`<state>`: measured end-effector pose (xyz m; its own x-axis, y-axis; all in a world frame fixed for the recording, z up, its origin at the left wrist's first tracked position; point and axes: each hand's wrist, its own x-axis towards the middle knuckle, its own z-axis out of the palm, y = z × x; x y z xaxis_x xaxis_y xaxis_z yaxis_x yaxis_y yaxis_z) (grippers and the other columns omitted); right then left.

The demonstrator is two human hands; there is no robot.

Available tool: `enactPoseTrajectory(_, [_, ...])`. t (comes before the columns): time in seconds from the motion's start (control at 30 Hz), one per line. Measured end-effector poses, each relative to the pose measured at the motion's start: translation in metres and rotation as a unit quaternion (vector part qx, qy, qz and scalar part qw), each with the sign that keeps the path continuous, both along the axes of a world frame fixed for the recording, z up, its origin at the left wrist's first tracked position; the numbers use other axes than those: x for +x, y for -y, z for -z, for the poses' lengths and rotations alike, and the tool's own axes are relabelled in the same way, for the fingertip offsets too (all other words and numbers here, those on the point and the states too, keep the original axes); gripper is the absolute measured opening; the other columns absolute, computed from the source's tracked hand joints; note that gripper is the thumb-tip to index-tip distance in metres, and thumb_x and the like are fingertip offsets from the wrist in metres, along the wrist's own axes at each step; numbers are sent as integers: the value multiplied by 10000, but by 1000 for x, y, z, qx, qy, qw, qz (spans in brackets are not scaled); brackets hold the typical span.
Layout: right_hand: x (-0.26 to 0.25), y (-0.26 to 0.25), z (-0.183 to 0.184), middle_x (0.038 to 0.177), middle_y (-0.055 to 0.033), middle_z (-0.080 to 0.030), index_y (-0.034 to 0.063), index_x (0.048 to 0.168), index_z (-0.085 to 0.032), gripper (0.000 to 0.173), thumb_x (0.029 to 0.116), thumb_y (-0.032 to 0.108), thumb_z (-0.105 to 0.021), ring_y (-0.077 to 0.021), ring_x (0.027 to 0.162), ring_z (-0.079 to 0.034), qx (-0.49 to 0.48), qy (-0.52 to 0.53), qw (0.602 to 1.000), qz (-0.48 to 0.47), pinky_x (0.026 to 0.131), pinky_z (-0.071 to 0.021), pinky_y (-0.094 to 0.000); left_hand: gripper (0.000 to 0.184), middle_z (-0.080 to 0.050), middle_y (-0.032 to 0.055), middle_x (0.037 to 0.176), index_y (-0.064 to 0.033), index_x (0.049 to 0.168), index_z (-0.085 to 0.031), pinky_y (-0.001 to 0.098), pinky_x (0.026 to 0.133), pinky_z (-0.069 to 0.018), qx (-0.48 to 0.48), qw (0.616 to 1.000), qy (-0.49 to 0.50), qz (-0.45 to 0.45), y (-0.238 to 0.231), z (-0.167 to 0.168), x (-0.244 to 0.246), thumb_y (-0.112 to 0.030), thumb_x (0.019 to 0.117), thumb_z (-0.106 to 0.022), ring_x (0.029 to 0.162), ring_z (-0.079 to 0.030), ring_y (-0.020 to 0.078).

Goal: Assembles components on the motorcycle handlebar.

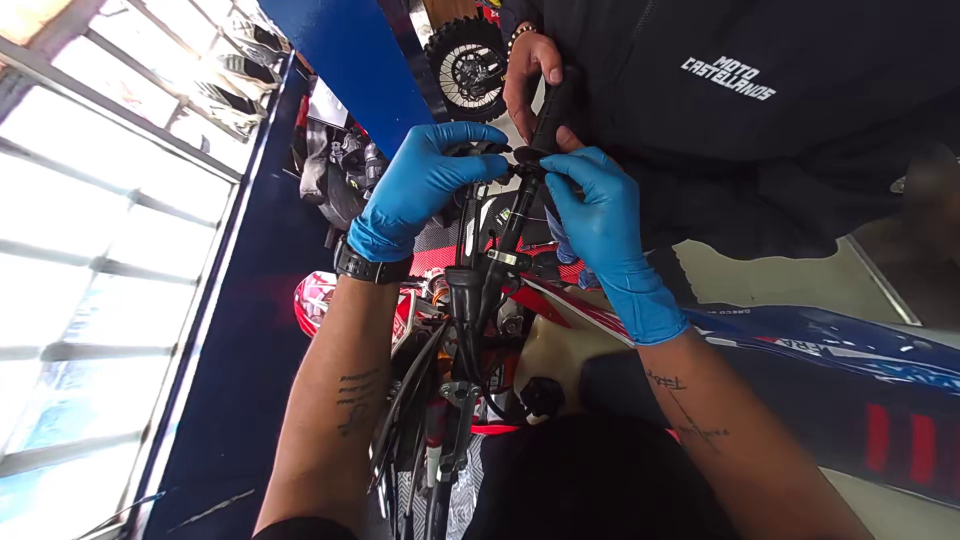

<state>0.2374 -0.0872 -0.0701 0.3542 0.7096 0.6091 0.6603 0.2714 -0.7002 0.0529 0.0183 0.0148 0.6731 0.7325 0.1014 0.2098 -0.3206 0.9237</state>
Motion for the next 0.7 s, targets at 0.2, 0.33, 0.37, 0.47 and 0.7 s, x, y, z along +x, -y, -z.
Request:
enactPoseTrajectory(0.2, [-6,1,5,1054,-101,-699,76,1115,-767,186,966,90,-657,-191,988,-674,0,60,997,41,868,-564,-325,234,-731,12,952,-100,1150,-749,210,625,-561,18,1000,-6,2,3,1,-1,-73,922,-702,739,-665,69])
enactPoseTrajectory(0.33, [-15,0,9,1071,-108,-713,60,1139,-756,200,972,92,-650,-184,990,-688,7,66,995,72,861,-575,-320,227,-747,35,988,-70,1139,-755,243,710,-592,-9,1000,12,21,-11,4,1,-86,915,-723,818,-697,97])
enactPoseTrajectory(0.37, [-17,1,9,1074,-103,-714,63,1151,-753,206,978,98,-647,-174,987,-689,5,61,995,78,858,-576,-309,224,-748,33,979,-70,1131,-758,241,712,-592,-8,1000,14,21,-12,4,2,-85,909,-730,819,-698,95])
enactPoseTrajectory(0.47, [-23,1,9,1089,-104,-713,68,1184,-739,226,987,102,-632,-179,984,-693,-6,61,994,92,840,-582,-320,217,-747,27,961,-77,1126,-760,235,695,-588,-11,1000,13,19,-11,4,1,-88,910,-738,803,-695,87])
enactPoseTrajectory(0.7, [-36,12,6,1260,-102,-682,86,1359,-642,350,1024,117,-547,-174,1076,-683,-63,40,994,76,894,-577,-348,214,-751,26,971,-86,1124,-765,243,711,-589,-6,1000,7,18,-12,3,-1,-108,913,-735,823,-700,89])
